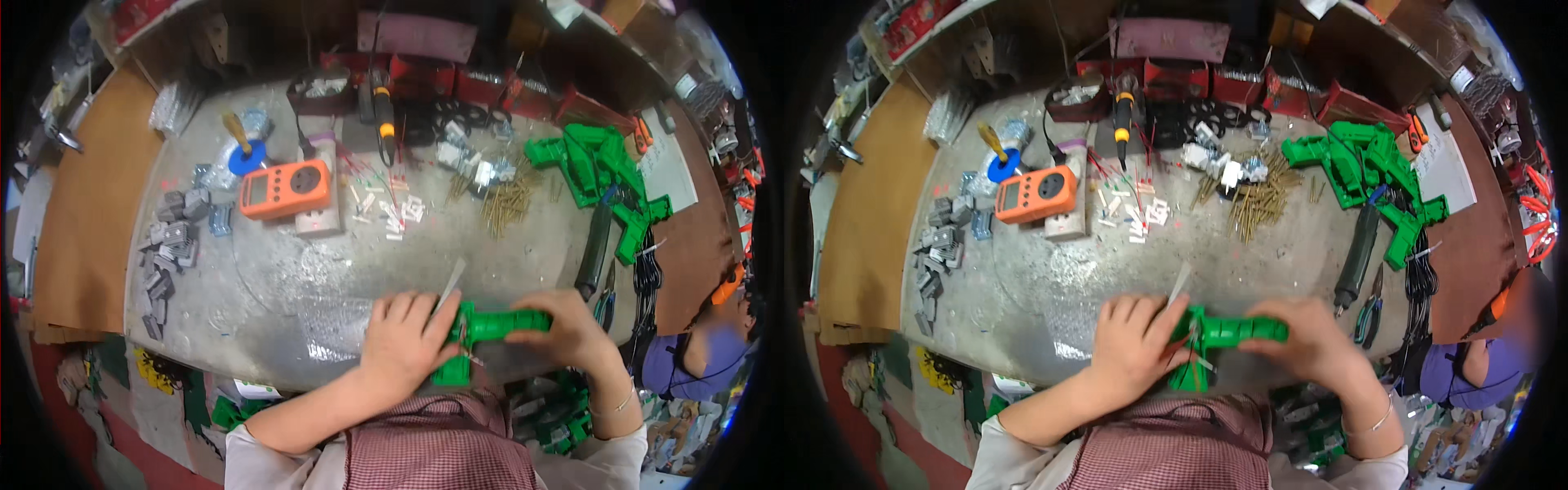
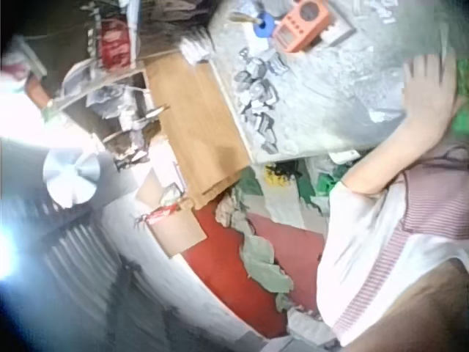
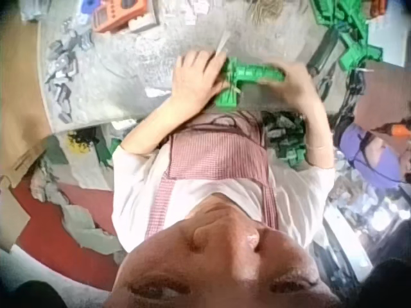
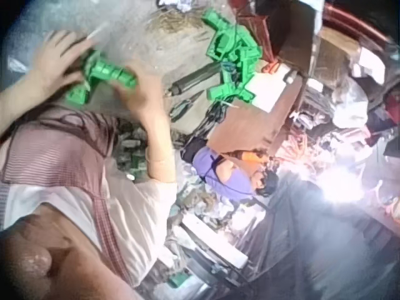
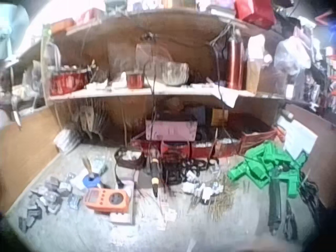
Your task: The person assembles an electric heating tool by driving screws with a power screwdriver, placing electrical components into the plastic casing, soldering wire connections with a soldering iron, and fitting the wiring and power cord into the handle.
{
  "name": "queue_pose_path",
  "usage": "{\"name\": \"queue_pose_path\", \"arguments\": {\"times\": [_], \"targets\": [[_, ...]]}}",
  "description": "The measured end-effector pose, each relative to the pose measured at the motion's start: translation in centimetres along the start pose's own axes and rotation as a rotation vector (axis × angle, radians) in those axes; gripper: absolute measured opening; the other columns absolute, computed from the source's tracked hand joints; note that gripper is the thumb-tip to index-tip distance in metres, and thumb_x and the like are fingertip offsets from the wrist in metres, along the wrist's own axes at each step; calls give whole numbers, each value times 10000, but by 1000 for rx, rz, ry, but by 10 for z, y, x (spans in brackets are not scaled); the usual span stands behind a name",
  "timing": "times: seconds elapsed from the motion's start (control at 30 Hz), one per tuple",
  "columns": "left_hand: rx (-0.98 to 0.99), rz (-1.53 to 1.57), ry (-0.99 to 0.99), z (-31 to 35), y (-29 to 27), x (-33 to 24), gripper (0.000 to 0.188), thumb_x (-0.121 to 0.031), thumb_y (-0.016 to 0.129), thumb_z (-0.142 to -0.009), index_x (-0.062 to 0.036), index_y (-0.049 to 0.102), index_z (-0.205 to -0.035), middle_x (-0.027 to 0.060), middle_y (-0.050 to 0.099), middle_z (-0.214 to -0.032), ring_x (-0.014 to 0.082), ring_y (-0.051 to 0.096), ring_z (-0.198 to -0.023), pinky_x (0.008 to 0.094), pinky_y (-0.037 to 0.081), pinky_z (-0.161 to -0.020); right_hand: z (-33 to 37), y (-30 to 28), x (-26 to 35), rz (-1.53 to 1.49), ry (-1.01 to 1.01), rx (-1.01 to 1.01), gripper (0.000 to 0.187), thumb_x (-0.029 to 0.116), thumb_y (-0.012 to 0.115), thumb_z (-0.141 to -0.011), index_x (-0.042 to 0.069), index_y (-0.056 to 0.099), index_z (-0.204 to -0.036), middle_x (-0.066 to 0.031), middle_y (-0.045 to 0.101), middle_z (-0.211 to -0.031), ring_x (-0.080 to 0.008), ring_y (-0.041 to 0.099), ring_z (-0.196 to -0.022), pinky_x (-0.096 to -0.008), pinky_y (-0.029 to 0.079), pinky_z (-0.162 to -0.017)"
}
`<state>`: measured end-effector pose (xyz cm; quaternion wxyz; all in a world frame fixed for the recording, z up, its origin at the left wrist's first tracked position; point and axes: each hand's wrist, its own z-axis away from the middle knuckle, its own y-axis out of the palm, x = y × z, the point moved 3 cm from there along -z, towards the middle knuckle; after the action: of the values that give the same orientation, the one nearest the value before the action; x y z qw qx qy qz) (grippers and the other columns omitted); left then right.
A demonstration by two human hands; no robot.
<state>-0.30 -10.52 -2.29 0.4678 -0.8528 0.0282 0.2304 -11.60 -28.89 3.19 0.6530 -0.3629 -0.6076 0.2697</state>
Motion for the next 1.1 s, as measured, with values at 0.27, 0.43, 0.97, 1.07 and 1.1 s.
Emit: {"name": "queue_pose_path", "arguments": {"times": [0.27, 0.43, 0.97, 1.07, 1.1], "targets": [[164, 90, -19, -8, -29, -23, 535, -298, 734, -764, -38, 562, -1199, 96, 549, -883, 280, 561, -795, 401, 422, -676, 19, -5, 44, 299, -139, -41, 275, 231, 756, -753, 116, 641, -975, -46, 553, -756, -230, 615, -625, -352, 476, -517], [127, 65, -10, -9, -24, -23, 447, -256, 710, -776, -54, 581, -1152, 82, 565, -882, 264, 577, -792, 379, 428, -658, 24, -4, 47, 380, -131, -1, 269, 278, 734, -790, 115, 633, -979, -43, 562, -747, -223, 632, -633, -349, 472, -507], [149, 315, -140, -2, -22, -17, 297, -256, 648, -882, -103, 621, -1136, 100, 616, -856, 323, 616, -804, 432, 487, -691, 33, 0, 46, 297, -162, -107, 255, 188, 641, -864, 134, 673, -1111, -31, 613, -783, -195, 611, -626, -338, 473, -512], [262, 317, -246, -16, -11, -2, 304, -247, 692, -858, -92, 656, -1117, 137, 645, -888, 344, 631, -839, 421, 500, -719, 14, -1, 31, 275, -27, 3, 306, 328, 743, -797, 81, 685, -969, -128, 673, -836, -334, 661, -747, -420, 511, -628], [256, 349, -196, -23, -5, 9, 295, -271, 644, -863, -79, 645, -1087, 173, 656, -876, 385, 635, -839, 481, 495, -705, 3, -4, 19, 213, -30, 17, 336, 328, 747, -795, 61, 683, -988, -154, 681, -861, -360, 663, -774, -429, 520, -669]]}}
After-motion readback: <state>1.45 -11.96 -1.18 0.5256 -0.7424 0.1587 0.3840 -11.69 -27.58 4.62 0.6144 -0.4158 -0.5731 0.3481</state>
